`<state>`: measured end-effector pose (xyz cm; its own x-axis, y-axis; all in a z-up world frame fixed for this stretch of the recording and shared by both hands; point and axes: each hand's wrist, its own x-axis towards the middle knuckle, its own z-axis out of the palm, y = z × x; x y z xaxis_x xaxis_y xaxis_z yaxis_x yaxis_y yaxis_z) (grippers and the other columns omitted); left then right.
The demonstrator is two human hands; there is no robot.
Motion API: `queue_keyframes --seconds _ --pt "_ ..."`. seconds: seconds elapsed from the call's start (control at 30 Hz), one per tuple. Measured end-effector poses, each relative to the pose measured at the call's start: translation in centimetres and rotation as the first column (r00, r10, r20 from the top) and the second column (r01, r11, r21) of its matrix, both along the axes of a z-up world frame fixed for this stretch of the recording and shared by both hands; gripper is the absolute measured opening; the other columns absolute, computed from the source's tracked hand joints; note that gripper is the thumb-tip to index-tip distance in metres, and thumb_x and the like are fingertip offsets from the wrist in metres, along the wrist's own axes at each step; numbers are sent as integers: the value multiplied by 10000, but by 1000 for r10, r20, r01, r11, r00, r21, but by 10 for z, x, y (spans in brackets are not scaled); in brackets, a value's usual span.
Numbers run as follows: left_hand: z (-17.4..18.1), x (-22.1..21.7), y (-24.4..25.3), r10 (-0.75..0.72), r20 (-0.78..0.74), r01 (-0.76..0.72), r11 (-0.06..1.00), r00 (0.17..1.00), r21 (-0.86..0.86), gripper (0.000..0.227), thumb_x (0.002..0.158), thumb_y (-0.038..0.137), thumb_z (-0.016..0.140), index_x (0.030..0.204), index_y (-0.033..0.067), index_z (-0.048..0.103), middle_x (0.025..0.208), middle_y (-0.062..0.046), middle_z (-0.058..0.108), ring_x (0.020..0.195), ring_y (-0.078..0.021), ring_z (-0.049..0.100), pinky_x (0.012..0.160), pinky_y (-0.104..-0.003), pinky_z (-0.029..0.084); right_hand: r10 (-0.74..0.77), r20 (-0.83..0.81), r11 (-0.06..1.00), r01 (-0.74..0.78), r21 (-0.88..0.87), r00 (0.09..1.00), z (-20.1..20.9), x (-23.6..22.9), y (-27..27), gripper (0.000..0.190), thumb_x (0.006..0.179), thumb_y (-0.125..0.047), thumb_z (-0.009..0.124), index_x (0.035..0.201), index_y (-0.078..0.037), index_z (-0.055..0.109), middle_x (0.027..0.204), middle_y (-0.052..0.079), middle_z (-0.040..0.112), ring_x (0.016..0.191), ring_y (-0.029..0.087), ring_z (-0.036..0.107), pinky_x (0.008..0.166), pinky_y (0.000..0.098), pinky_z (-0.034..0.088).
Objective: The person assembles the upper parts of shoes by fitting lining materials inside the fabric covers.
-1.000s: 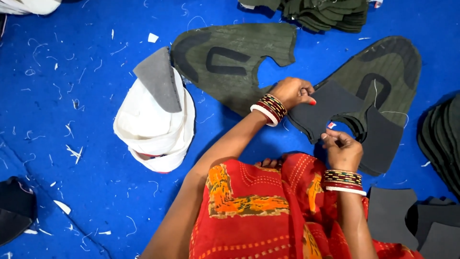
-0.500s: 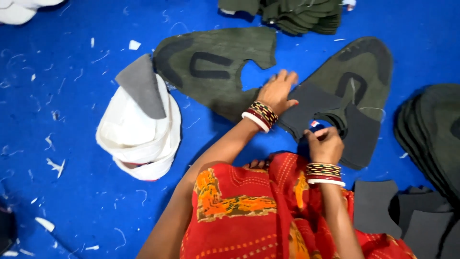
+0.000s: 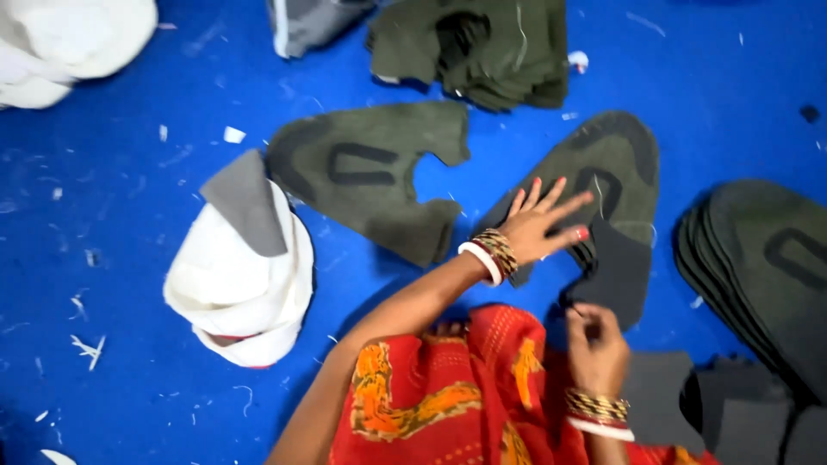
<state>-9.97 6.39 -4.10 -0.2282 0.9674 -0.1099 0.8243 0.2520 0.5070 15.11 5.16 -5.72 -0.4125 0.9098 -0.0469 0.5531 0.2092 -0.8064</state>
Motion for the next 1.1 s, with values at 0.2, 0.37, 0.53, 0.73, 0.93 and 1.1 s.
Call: queue_keyframes --seconds 0.2,0.37,0.53,0.73,0.93,1.1 --pt "-45 -115 -35 398 265 -476 682 878 555 412 895 211 705 1302 177 652 1408 -134 635 1388 -414 510 1220 -482 347 -76 -98 993 67 -93 992 6 14 3 200 1013 -159 709 1146 -10 699 924 54 688 824 107 623 759 266 513" --pt "2 -155 -120 618 118 -576 623 777 530 398 840 252 749 1213 127 695 1286 -149 672 1276 -372 555 1154 -485 369 -111 -286 930 -1 -367 952 82 0 0 252 993 -146 677 1212 -21 682 1006 45 687 912 121 655 819 269 519" --pt "-103 -277 -196 864 -159 -758 496 477 424 704 820 481 743 1329 14 607 1379 -299 559 1311 -522 423 1105 -632 230 -391 -261 717 115 -687 882 38 142 123 250 993 -142 692 1208 -14 697 1021 67 696 929 144 659 838 281 527" --pt "-127 -295 -258 888 -233 -836 453 396 309 908 980 512 721 1554 -95 365 1461 -485 388 1348 -609 340 1119 -647 239 -744 -142 263 90 -961 653 28 290 422 248 993 -135 714 1203 -3 719 1043 99 709 955 177 665 867 299 539" --pt "-106 -297 -260 895 -243 -906 408 373 111 971 932 552 762 1534 -98 364 1432 -365 498 1291 -579 420 1042 -678 331 -878 52 -201 -266 -943 476 50 328 474 247 993 -128 736 1197 9 741 1066 132 722 980 211 671 896 317 551" --pt "-123 -313 -270 882 -259 -866 450 393 219 863 935 460 801 1481 -120 468 1357 -359 585 1212 -566 523 1007 -642 412 -886 259 -453 -596 -663 385 34 311 448 245 992 -122 754 1193 19 760 1084 159 732 1002 239 676 919 333 561"
